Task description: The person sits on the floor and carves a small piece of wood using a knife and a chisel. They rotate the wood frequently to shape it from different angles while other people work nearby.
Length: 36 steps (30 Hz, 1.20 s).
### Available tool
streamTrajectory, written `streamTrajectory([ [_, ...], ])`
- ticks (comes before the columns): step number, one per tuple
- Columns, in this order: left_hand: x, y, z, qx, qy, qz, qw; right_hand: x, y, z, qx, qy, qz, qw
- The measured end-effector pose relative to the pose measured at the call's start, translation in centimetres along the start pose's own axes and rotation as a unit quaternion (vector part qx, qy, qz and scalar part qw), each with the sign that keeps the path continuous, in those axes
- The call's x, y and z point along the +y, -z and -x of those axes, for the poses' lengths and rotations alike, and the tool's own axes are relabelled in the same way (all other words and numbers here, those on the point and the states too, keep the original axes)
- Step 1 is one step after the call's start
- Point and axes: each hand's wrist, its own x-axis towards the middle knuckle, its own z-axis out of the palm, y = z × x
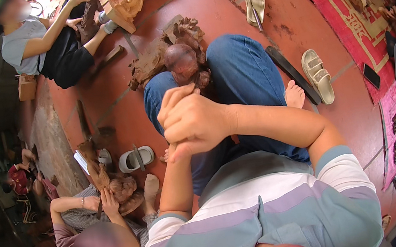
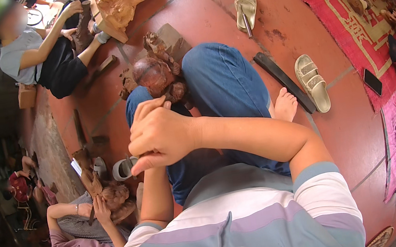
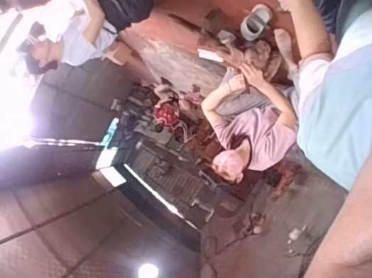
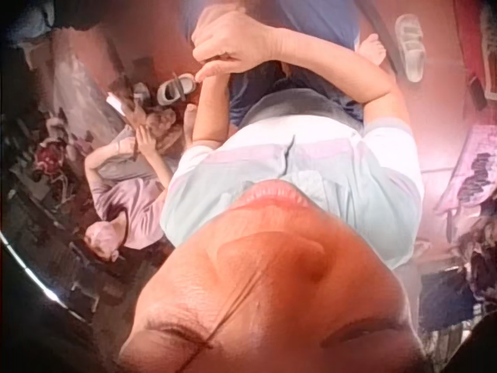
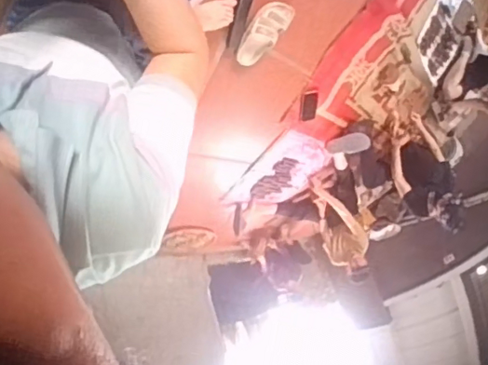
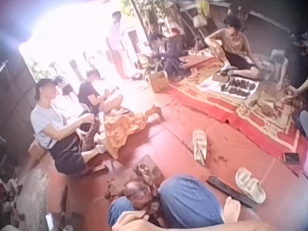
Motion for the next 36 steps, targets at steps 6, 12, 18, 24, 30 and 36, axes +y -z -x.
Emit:
streamTrajectory([
  [6,0.4,0.4,0.9,-0.016,0.002,0.018,1.000,-0.8,0.2,-0.7,-0.024,-0.032,-0.022,0.999],
  [12,-0.1,0.7,1.3,-0.092,0.044,0.112,0.988,-1.1,-0.6,-0.4,-0.051,-0.038,0.055,0.996],
  [18,-0.7,0.2,5.9,-0.189,-0.037,0.022,0.981,-4.6,-0.3,1.0,-0.093,-0.201,0.009,0.975],
  [24,1.5,0.8,5.2,-0.083,-0.074,0.020,0.994,-6.5,2.5,1.5,-0.033,-0.311,-0.191,0.931],
  [30,2.8,2.1,6.0,-0.153,0.182,0.133,0.962,-5.0,3.9,4.6,0.112,-0.300,0.068,0.945],
  [36,4.9,1.2,5.3,-0.281,0.339,0.292,0.849,-5.2,3.9,6.5,0.054,-0.236,0.220,0.945],
])
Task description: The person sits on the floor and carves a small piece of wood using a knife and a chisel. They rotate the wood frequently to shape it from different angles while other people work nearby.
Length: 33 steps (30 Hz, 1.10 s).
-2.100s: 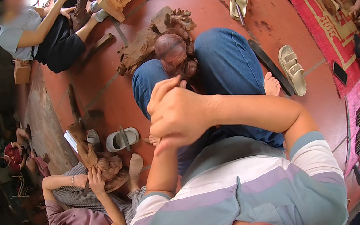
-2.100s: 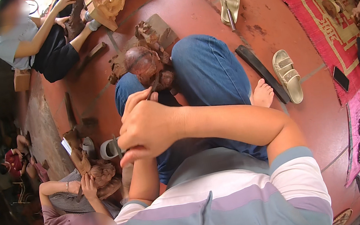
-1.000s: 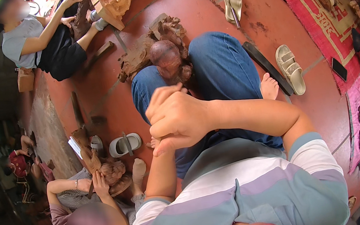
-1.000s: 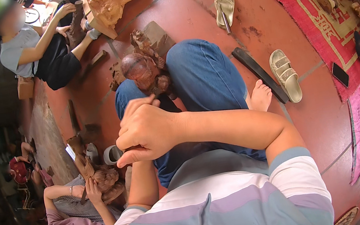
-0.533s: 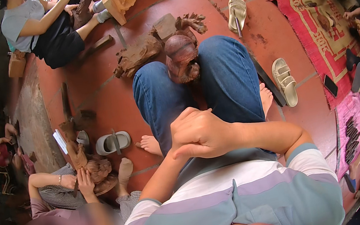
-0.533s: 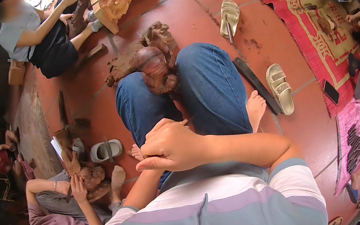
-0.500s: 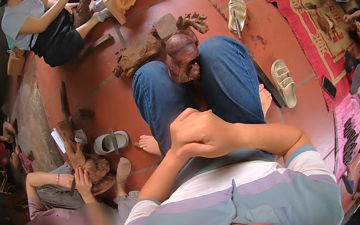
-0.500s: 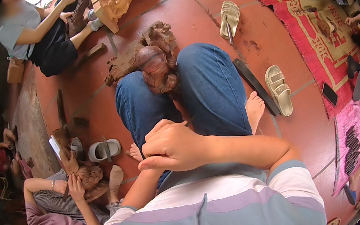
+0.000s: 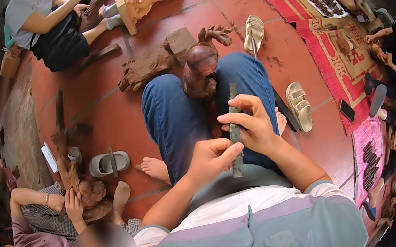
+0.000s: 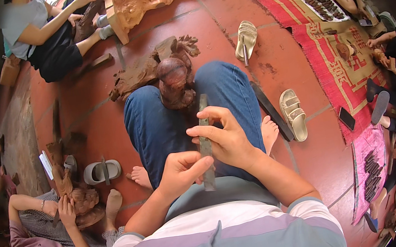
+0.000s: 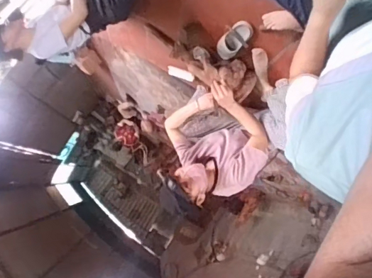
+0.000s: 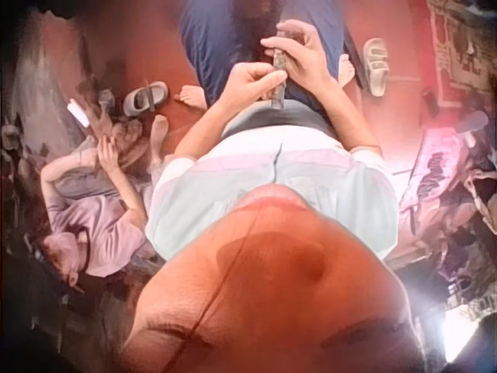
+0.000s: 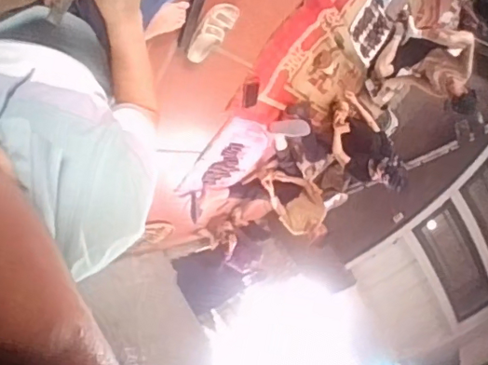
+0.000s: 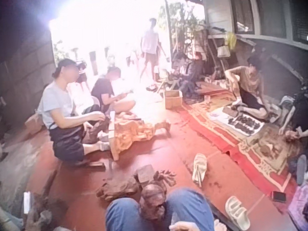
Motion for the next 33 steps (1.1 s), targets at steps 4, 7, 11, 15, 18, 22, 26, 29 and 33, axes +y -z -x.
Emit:
streamTrajectory([
  [4,1.4,0.3,-0.5,0.028,-0.145,-0.075,0.986,0.5,0.7,0.0,0.017,-0.085,-0.047,0.995],
  [7,3.1,3.0,-2.7,0.204,-0.386,-0.282,0.854,0.3,2.6,-1.1,0.071,-0.082,-0.042,0.993],
  [11,7.4,5.2,-6.6,0.274,-0.456,-0.417,0.737,2.3,2.2,-0.5,0.149,-0.165,-0.241,0.945],
  [15,7.1,7.4,-11.0,0.125,-0.420,-0.381,0.814,2.7,1.9,-2.1,0.171,-0.141,-0.297,0.929],
  [18,6.6,6.0,-11.7,0.155,-0.435,-0.389,0.797,2.9,2.4,-2.9,0.167,-0.153,-0.273,0.935],
  [22,5.2,3.1,-12.0,0.274,-0.423,-0.424,0.752,3.5,2.3,-2.9,0.169,-0.191,-0.316,0.914],
  [26,4.8,2.7,-11.9,0.354,-0.425,-0.438,0.709,4.4,1.4,-2.1,0.164,-0.214,-0.346,0.899],
  [29,5.0,2.8,-12.3,0.358,-0.434,-0.412,0.716,4.5,1.2,-2.3,0.170,-0.229,-0.339,0.897],
  [33,4.6,3.0,-12.5,0.356,-0.434,-0.422,0.712,5.2,0.4,-2.0,0.160,-0.193,-0.326,0.912],
])
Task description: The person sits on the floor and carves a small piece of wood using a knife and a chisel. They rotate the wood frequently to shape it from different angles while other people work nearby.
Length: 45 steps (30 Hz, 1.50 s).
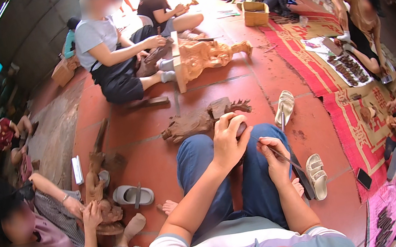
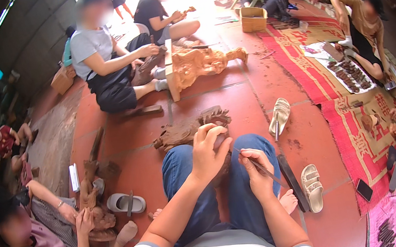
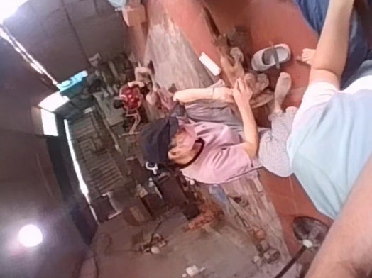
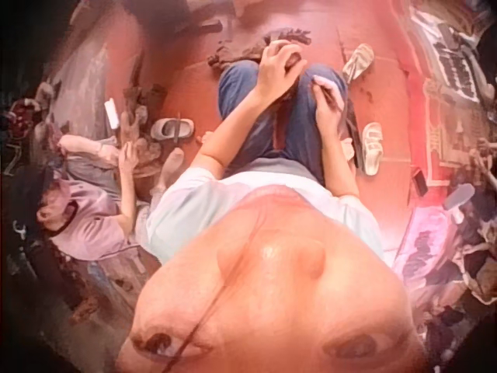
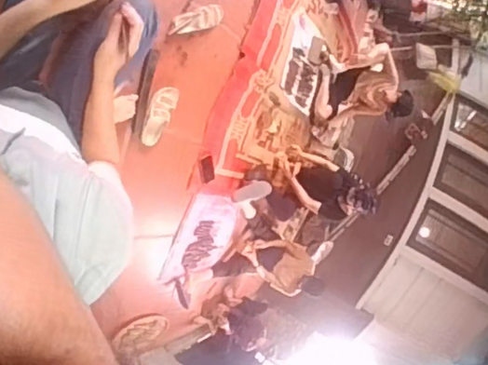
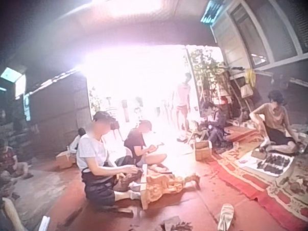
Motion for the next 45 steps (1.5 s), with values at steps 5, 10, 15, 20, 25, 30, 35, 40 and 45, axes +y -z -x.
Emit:
streamTrajectory([
  [5,-1.0,0.9,-0.5,-0.004,0.036,0.046,0.998,-0.2,-0.3,-0.1,-0.007,0.023,0.040,0.999],
  [10,-1.0,-0.3,0.3,0.017,0.070,0.100,0.992,0.1,0.4,0.4,0.010,0.045,0.079,0.996],
  [15,-1.7,-0.4,-0.1,0.047,0.081,0.137,0.986,-0.6,0.3,0.1,0.015,0.036,0.052,0.998],
  [20,-1.9,-0.1,0.0,0.095,0.111,0.095,0.985,-1.2,0.5,0.6,0.019,0.044,0.058,0.997],
  [25,-0.2,-0.1,0.6,0.066,0.079,0.107,0.989,-1.9,0.9,0.8,0.022,0.040,0.059,0.997],
  [30,1.0,0.3,0.3,-0.017,0.055,0.087,0.995,-2.0,1.0,0.8,0.036,0.032,0.036,0.998],
  [35,0.9,1.7,0.0,-0.074,0.020,0.036,0.996,-2.9,1.1,-0.5,0.060,0.014,-0.045,0.997],
  [40,-1.9,7.4,-0.9,-0.092,0.029,-0.005,0.995,-5.6,2.0,-1.7,0.114,-0.001,-0.065,0.991],
  [45,-11.4,11.9,5.0,-0.159,0.347,0.264,0.886,-5.3,3.5,-0.8,0.129,0.010,-0.068,0.989],
])
